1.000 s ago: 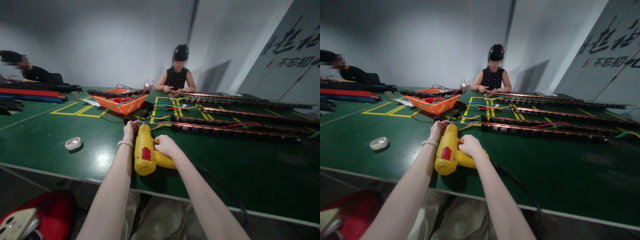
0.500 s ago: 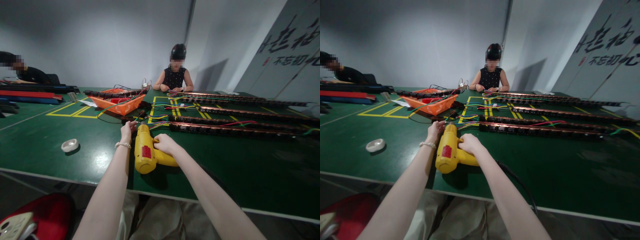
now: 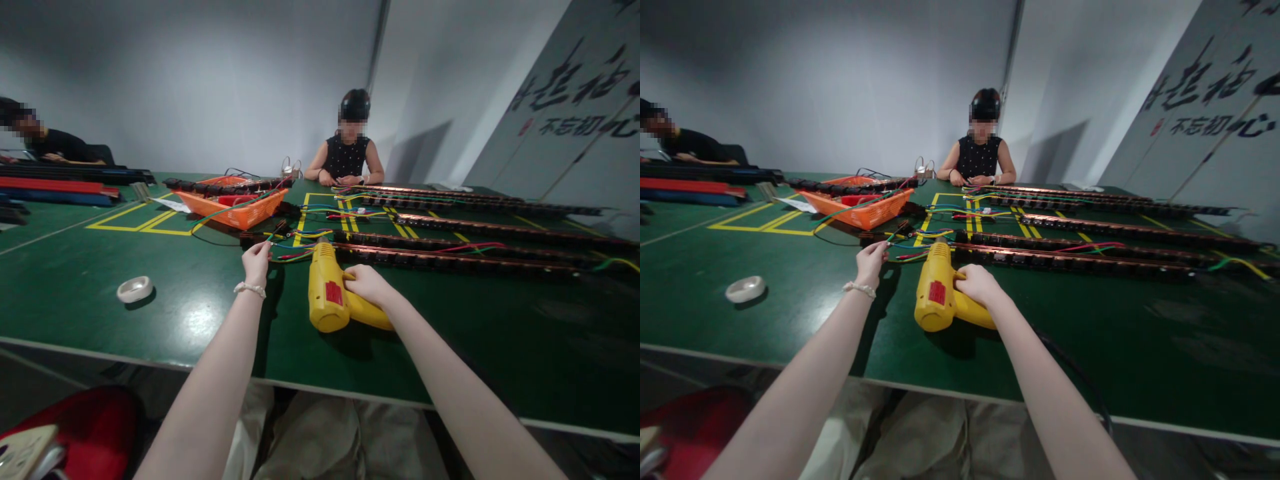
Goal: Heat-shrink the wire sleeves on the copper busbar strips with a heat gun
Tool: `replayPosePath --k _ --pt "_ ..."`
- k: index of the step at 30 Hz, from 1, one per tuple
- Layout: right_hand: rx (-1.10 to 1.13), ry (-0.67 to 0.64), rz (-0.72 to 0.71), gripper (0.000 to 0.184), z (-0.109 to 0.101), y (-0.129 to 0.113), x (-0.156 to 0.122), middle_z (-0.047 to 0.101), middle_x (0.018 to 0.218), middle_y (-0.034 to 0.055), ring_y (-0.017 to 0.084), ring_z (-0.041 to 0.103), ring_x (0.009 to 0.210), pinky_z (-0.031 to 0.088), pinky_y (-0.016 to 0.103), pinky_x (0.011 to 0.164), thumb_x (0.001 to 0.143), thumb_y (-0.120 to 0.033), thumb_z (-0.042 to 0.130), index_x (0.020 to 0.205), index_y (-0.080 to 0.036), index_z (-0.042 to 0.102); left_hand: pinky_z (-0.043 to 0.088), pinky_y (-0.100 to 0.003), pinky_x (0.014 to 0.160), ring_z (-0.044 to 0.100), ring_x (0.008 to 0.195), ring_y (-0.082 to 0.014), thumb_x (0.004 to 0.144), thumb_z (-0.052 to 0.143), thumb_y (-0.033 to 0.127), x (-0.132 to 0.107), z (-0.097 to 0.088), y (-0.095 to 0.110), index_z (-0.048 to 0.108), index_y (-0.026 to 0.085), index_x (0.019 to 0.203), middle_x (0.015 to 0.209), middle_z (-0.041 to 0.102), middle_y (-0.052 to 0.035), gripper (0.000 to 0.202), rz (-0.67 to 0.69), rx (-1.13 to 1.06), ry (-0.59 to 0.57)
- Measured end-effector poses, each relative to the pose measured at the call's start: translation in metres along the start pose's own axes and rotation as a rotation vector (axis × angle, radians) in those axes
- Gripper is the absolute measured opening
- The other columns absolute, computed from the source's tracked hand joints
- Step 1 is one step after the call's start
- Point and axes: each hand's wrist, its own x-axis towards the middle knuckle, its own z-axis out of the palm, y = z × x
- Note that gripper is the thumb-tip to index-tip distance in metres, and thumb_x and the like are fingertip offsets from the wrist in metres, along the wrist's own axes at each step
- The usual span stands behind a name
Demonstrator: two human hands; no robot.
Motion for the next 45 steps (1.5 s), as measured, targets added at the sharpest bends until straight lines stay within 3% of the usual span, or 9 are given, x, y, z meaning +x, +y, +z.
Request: replayPosePath --k 8,16,23,33,45 --pt "-0.02 -0.009 0.008 0.03 0.007 -0.016 -0.007 0.063 0.092 0.0035 0.015 0.059 0.083 0.048 0.034 0.076 0.088 -0.042 0.053 0.093 -0.014 0.062 0.04 -0.023 0.054 0.052 0.055 -0.0109 0.064 0.067 0.024 -0.001 0.004 0.0 0.069 0.008 0.077 0.062 0.06 -0.0026 0.02 -0.002 0.021 0.05" --pt "-0.061 -0.018 -0.139 0.029 0.026 -0.059 0.001 0.063 0.088 0.003 0.015 0.059 0.083 0.048 0.033 0.076 0.088 -0.042 0.053 0.089 -0.015 0.062 0.038 -0.022 0.052 0.049 0.051 -0.0104 0.061 0.065 0.022 -0.001 0.002 0.003 0.067 0.009 0.063 0.05 0.054 0.0003 0.013 -0.021 0.053 0.049" --pt "-0.084 -0.039 -0.215 0.026 0.036 -0.081 0.014 0.062 0.088 0.0026 0.014 0.059 0.08 0.049 0.032 0.074 0.088 -0.039 0.054 0.089 -0.014 0.061 0.04 -0.022 0.058 0.052 0.062 -0.0128 0.061 0.067 0.019 -0.002 -0.004 0.017 0.071 0.01 0.065 0.061 0.063 -0.0029 0.011 0.002 0.15 0.015" --pt "-0.041 -0.061 -0.199 0.026 0.027 -0.066 0.015 0.062 0.09 0.0027 0.015 0.059 0.082 0.05 0.034 0.076 0.089 -0.038 0.054 0.093 -0.013 0.061 0.038 -0.022 0.055 0.049 0.055 -0.0097 0.054 0.072 0.031 0.009 -0.009 0.003 0.072 0.008 0.076 0.057 0.058 -0.0009 0.031 -0.016 0.09 -0.035" --pt "0.049 -0.041 -0.03 0.029 0.008 -0.014 0.005 0.063 0.093 0.0032 0.016 0.06 0.085 0.05 0.035 0.077 0.089 -0.04 0.053 0.094 -0.013 0.061 0.041 -0.022 0.056 0.053 0.058 -0.0094 0.061 0.07 0.029 0.003 -0.006 0.003 0.071 0.005 0.089 0.07 0.066 -0.0069 0.038 0.015 0.082 -0.06"
